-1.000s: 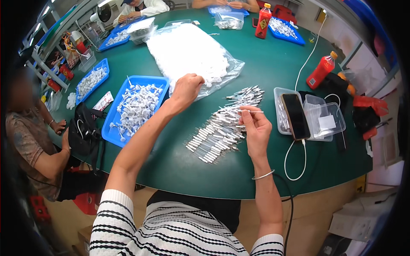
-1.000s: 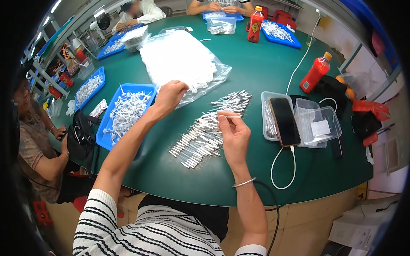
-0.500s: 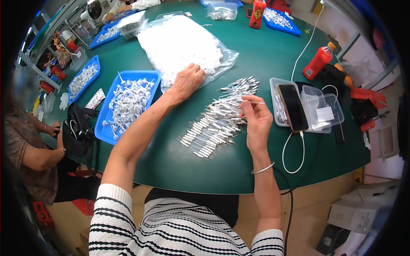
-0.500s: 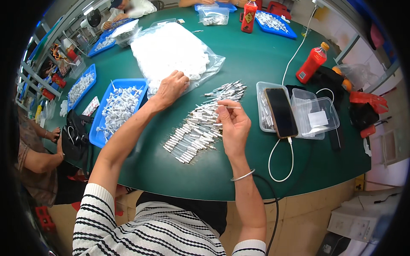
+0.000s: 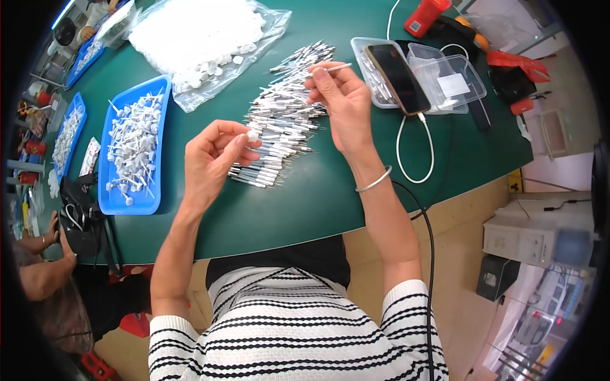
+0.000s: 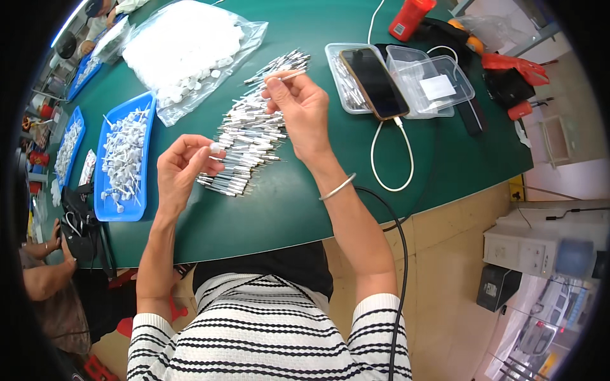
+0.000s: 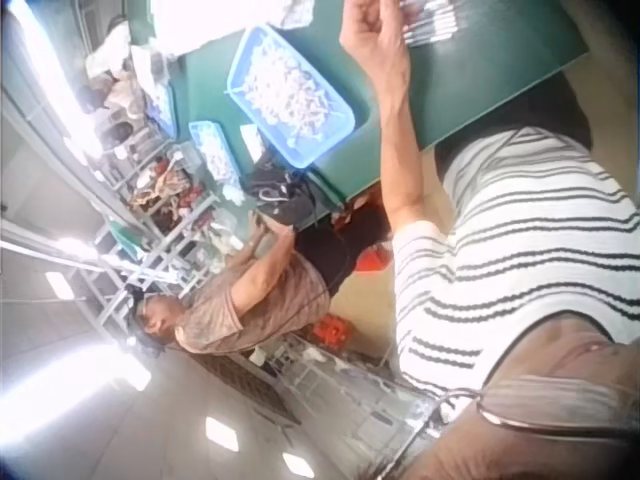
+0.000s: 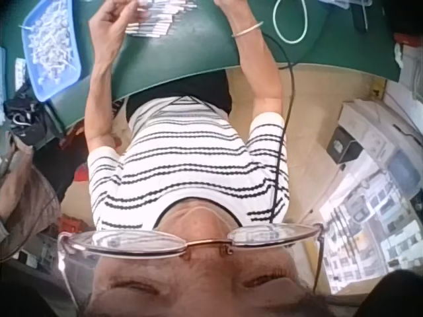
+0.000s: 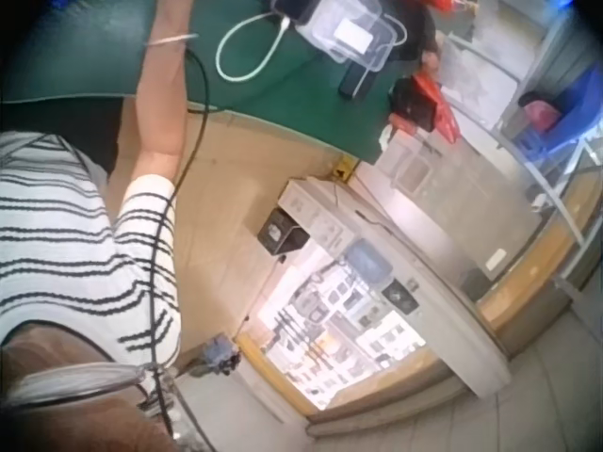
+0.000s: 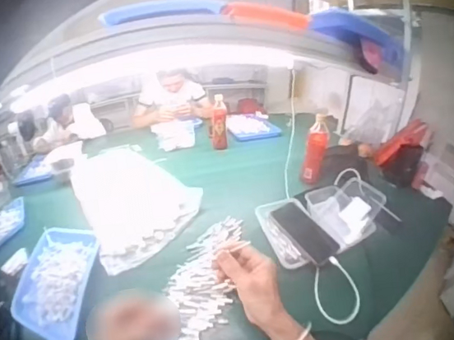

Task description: The person repeatedly picks up small white plastic caps and metal rods from a green table, presses the caps onto the rods, and places the assembled units into a blue tray. The process is continuous and repetitive throughout the clip.

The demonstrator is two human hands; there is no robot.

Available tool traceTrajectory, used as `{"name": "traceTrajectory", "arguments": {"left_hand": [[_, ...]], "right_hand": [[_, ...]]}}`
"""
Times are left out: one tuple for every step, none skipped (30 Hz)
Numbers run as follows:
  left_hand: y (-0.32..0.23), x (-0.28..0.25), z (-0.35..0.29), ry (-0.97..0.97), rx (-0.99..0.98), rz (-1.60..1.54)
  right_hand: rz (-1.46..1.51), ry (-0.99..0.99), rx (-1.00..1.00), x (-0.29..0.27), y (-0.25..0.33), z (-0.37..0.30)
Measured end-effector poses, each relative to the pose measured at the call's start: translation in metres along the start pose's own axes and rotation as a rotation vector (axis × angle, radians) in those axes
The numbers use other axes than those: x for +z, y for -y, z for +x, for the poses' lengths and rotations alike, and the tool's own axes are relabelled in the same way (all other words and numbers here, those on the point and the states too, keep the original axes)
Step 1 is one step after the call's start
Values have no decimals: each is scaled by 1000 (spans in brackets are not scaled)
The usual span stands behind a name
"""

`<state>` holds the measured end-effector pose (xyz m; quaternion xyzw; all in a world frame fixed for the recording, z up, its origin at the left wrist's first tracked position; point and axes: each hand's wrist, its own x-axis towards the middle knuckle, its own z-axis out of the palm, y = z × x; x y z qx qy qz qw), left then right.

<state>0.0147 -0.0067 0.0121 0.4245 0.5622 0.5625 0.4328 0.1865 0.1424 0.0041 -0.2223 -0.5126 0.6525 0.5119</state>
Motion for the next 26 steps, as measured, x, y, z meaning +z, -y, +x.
{"name": "traceTrajectory", "arguments": {"left_hand": [[2, 1, 1, 10, -2, -45], [5, 2, 2, 22, -4, -90], [8, 4, 3, 36, -7, -135], [11, 2, 4, 33, 1, -140], [15, -2, 4, 35, 9, -141], [17, -5, 4, 44, 17, -140], [18, -4, 4, 16, 21, -178], [18, -5, 1, -17, 27, -212], [18, -6, 0, -53, 33, -246], [18, -10, -1, -42, 13, -266], [17, -11, -1, -34, -18, -299], [17, -11, -1, -28, -49, -332], [16, -14, -2, -39, -73, -364], [21, -17, -3, -5, -101, -425], [29, -20, -4, 30, -127, -486], [29, -23, 0, 75, -142, -542], [23, -19, 4, 65, -170, -571], [18, -19, 1, 9, -187, -575], [14, -15, 1, -26, -195, -582], [14, -15, 2, -35, -197, -599], [18, -18, 4, -38, -206, -613], [23, -21, 5, -59, -200, -637], [28, -26, 5, -87, -196, -661], [34, -30, 6, -114, -199, -682], [38, -34, 7, -95, -195, -654], [40, -33, 11, -64, -199, -619]], "right_hand": [[9, 8, 9, 4, -3, -1], [-37, 7, 17, 8, -4, -4], [-67, 42, -26, 16, -5, -9], [-181, 73, -8, 27, -3, -16], [-251, 103, -73, 42, -4, -26], [-365, 158, -253, 54, -4, -33], [-379, 194, -324, 64, -8, -38], [-486, 242, -523, 71, -12, -37], [-488, 233, -520, 74, -14, -38], [-483, 233, -511, 80, -18, -41], [-477, 235, -502, 83, -20, -42], [-464, 237, -524, 81, -23, -43], [-459, 227, -539, 83, -25, -42], [-454, 217, -554, 84, -26, -44], [-449, 208, -569, 84, -27, -46], [-467, 219, -573, 81, -24, -47], [-440, 229, -519, 83, -21, -48], [-416, 235, -466, 85, -18, -52], [-406, 233, -428, 83, -12, -54], [-388, 236, -420, 81, -12, -53], [-372, 232, -409, 81, -19, -52], [-354, 224, -391, 82, -23, -49], [-344, 245, -409, 84, -23, -46], [-332, 261, -423, 84, -23, -45], [-317, 281, -433, 84, -22, -44], [-310, 304, -413, 77, -18, -44]]}}
